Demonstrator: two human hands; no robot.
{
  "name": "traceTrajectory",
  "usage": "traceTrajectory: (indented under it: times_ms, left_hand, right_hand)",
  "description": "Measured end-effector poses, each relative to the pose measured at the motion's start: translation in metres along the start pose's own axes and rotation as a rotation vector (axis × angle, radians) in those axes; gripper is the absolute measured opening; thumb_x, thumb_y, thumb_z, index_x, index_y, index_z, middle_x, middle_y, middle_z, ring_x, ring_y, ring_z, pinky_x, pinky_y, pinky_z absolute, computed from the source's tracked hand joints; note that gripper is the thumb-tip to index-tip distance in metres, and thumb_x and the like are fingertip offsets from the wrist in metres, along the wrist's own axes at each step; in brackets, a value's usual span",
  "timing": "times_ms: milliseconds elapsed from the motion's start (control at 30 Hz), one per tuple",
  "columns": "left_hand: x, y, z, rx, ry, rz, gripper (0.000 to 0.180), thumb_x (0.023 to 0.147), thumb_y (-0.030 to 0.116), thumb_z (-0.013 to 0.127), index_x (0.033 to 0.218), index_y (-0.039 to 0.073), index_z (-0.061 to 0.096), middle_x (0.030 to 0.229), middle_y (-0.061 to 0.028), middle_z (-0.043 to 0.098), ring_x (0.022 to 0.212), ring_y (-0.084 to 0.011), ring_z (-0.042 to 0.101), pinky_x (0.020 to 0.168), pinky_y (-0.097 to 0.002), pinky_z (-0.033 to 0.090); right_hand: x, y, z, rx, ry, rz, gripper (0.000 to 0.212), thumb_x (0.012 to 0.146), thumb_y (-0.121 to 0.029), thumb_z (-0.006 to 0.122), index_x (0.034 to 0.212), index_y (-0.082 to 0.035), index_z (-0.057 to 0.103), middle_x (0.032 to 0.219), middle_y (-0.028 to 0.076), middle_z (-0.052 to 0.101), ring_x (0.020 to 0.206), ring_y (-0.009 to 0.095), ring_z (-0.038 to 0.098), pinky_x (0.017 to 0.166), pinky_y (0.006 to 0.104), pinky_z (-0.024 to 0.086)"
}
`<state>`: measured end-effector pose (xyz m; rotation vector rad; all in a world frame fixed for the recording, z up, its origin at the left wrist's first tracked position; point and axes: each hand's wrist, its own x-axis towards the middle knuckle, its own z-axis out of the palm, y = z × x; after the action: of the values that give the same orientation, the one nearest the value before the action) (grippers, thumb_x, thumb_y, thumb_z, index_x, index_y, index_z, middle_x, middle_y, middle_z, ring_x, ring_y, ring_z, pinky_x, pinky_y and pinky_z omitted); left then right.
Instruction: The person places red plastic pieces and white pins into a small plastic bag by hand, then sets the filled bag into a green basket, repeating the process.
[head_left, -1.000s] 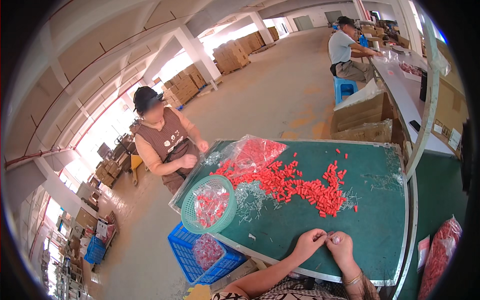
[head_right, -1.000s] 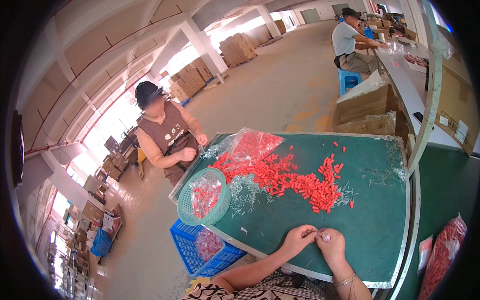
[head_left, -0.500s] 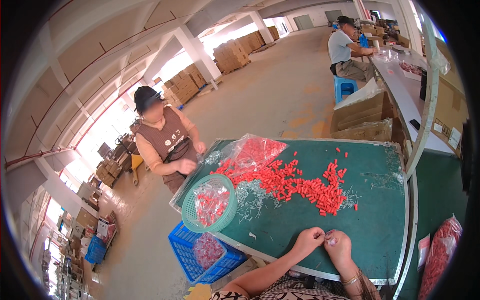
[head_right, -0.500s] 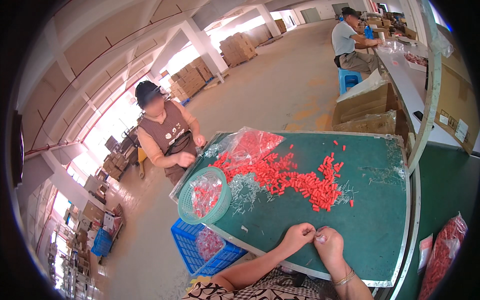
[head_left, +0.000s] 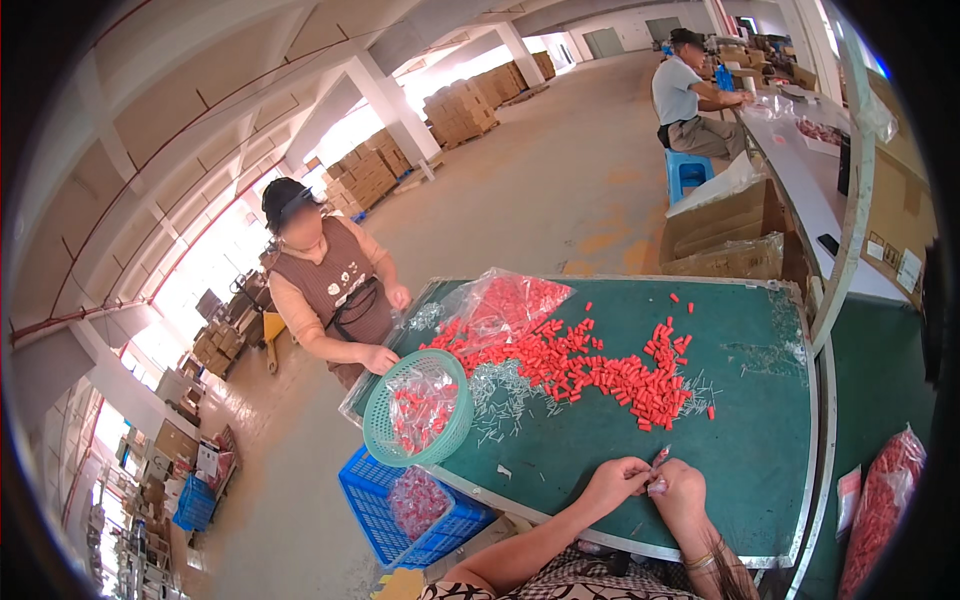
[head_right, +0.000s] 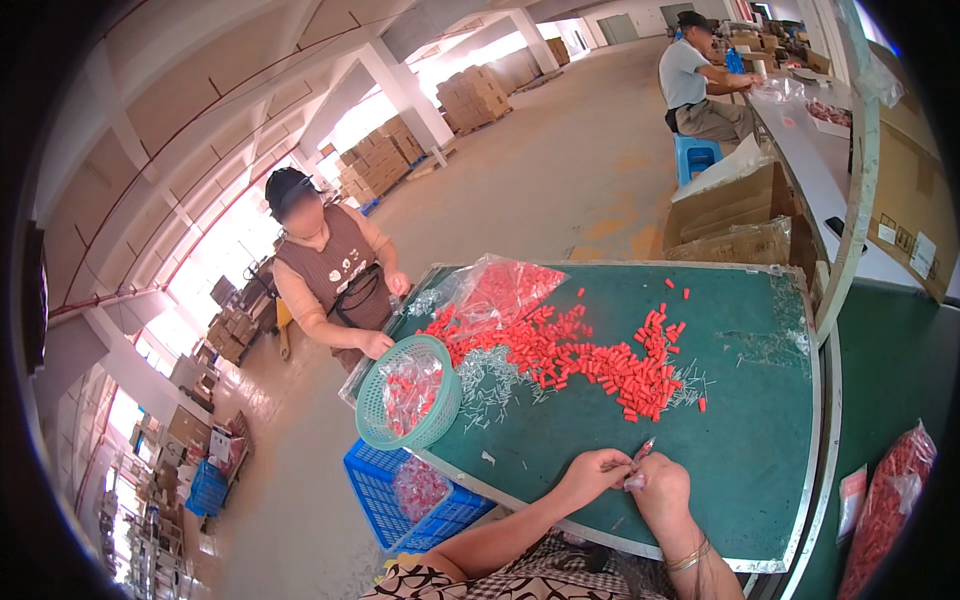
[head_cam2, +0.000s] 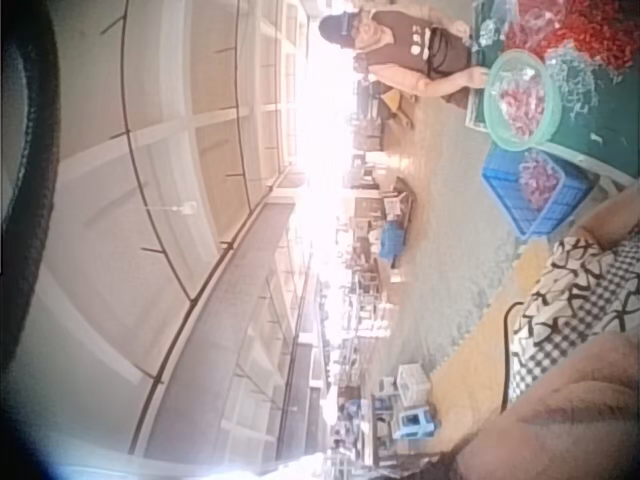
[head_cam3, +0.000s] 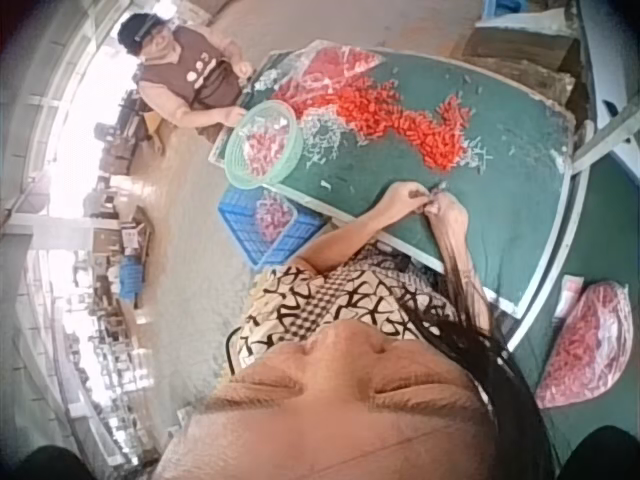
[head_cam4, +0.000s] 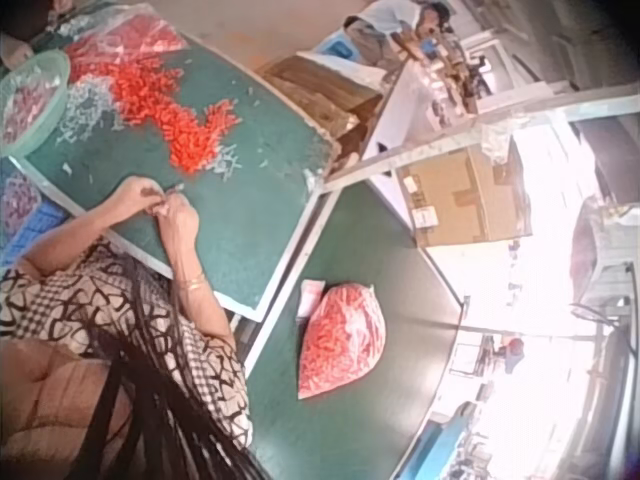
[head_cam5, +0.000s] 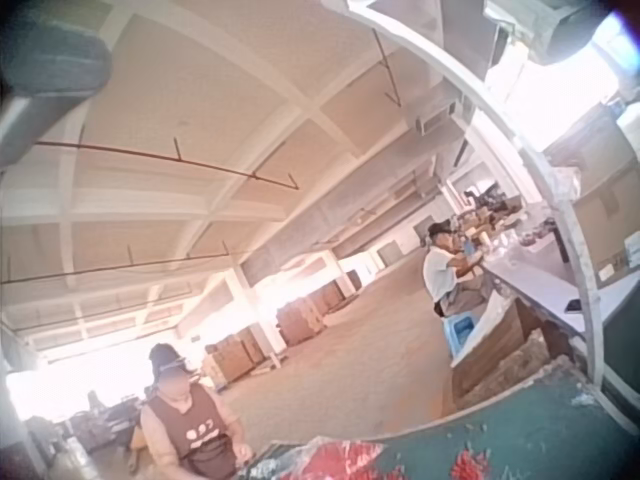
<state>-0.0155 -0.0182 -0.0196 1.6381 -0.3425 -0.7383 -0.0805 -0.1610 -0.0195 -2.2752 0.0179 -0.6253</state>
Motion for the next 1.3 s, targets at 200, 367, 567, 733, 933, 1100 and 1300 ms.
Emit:
traceTrajectory:
  times_ms: [200, 367, 567, 733, 933, 1100, 1300]
  left_hand:
    - [-0.001, 0.001, 0.001, 0.091, 0.040, 0.038, 0.015, 0.091, 0.009, 0.056, 0.096, -0.003, 0.060, 0.085, -0.0058, 0.064, 0.073, -0.0093, 0.060, 0.066, -0.0230, 0.051]
    - [0.002, -0.006, -0.001, 0.134, 0.037, 0.045, 0.015, 0.091, 0.010, 0.056, 0.098, -0.003, 0.060, 0.086, -0.0054, 0.064, 0.074, -0.0095, 0.061, 0.067, -0.0227, 0.051]
    - [-0.001, -0.004, 0.002, 0.037, 0.039, 0.067, 0.019, 0.092, 0.012, 0.056, 0.103, -0.004, 0.059, 0.087, -0.0057, 0.064, 0.075, -0.0097, 0.060, 0.069, -0.0228, 0.050]
    - [-0.001, -0.001, 0.000, 0.032, 0.009, 0.041, 0.019, 0.092, 0.012, 0.056, 0.102, -0.004, 0.059, 0.088, -0.0056, 0.064, 0.075, -0.0096, 0.060, 0.069, -0.0233, 0.050]
    - [-0.004, -0.011, -0.003, 0.003, 0.015, 0.022, 0.015, 0.092, 0.011, 0.054, 0.098, -0.003, 0.058, 0.084, -0.0046, 0.063, 0.073, -0.0087, 0.059, 0.067, -0.0229, 0.049]
    - [-0.002, -0.010, 0.007, 0.027, 0.032, 0.071, 0.012, 0.092, 0.011, 0.055, 0.093, -0.001, 0.057, 0.080, -0.0034, 0.062, 0.070, -0.0082, 0.058, 0.065, -0.0229, 0.049]
    - [0.005, -0.005, 0.004, -0.003, 0.272, 0.080, 0.007, 0.083, 0.004, 0.057, 0.088, 0.000, 0.058, 0.075, -0.0052, 0.062, 0.064, -0.0107, 0.060, 0.058, -0.0236, 0.049]
  right_hand:
    - [0.000, -0.001, -0.002, 0.039, -0.044, -0.022, 0.006, 0.066, -0.010, 0.066, 0.067, -0.007, 0.061, 0.070, 0.013, 0.060, 0.065, 0.033, 0.060, 0.058, 0.0409, 0.049]
    - [0.000, -0.002, -0.004, 0.060, -0.024, -0.022, 0.006, 0.066, -0.008, 0.066, 0.069, -0.007, 0.061, 0.071, 0.013, 0.060, 0.067, 0.033, 0.060, 0.060, 0.0411, 0.049]
    - [0.006, -0.006, -0.010, 0.078, -0.001, 0.087, 0.007, 0.066, -0.008, 0.067, 0.070, -0.007, 0.061, 0.072, 0.012, 0.060, 0.068, 0.032, 0.060, 0.060, 0.0411, 0.049]
    - [0.005, -0.002, -0.009, 0.025, -0.047, -0.001, 0.007, 0.066, -0.008, 0.067, 0.070, -0.007, 0.062, 0.071, 0.012, 0.060, 0.067, 0.032, 0.060, 0.060, 0.0409, 0.049]
    - [0.002, -0.006, -0.011, 0.023, -0.104, -0.012, 0.006, 0.066, -0.007, 0.067, 0.068, -0.007, 0.062, 0.070, 0.012, 0.060, 0.067, 0.032, 0.060, 0.060, 0.0411, 0.048]
    - [-0.005, -0.005, -0.010, 0.198, 0.037, 0.154, 0.006, 0.068, -0.004, 0.066, 0.067, -0.006, 0.060, 0.067, 0.013, 0.058, 0.063, 0.033, 0.058, 0.057, 0.0383, 0.047]
    - [0.004, 0.002, 0.004, 0.317, 0.183, 0.360, 0.014, 0.074, -0.008, 0.068, 0.072, -0.004, 0.055, 0.063, 0.013, 0.055, 0.057, 0.027, 0.055, 0.054, 0.0359, 0.044]
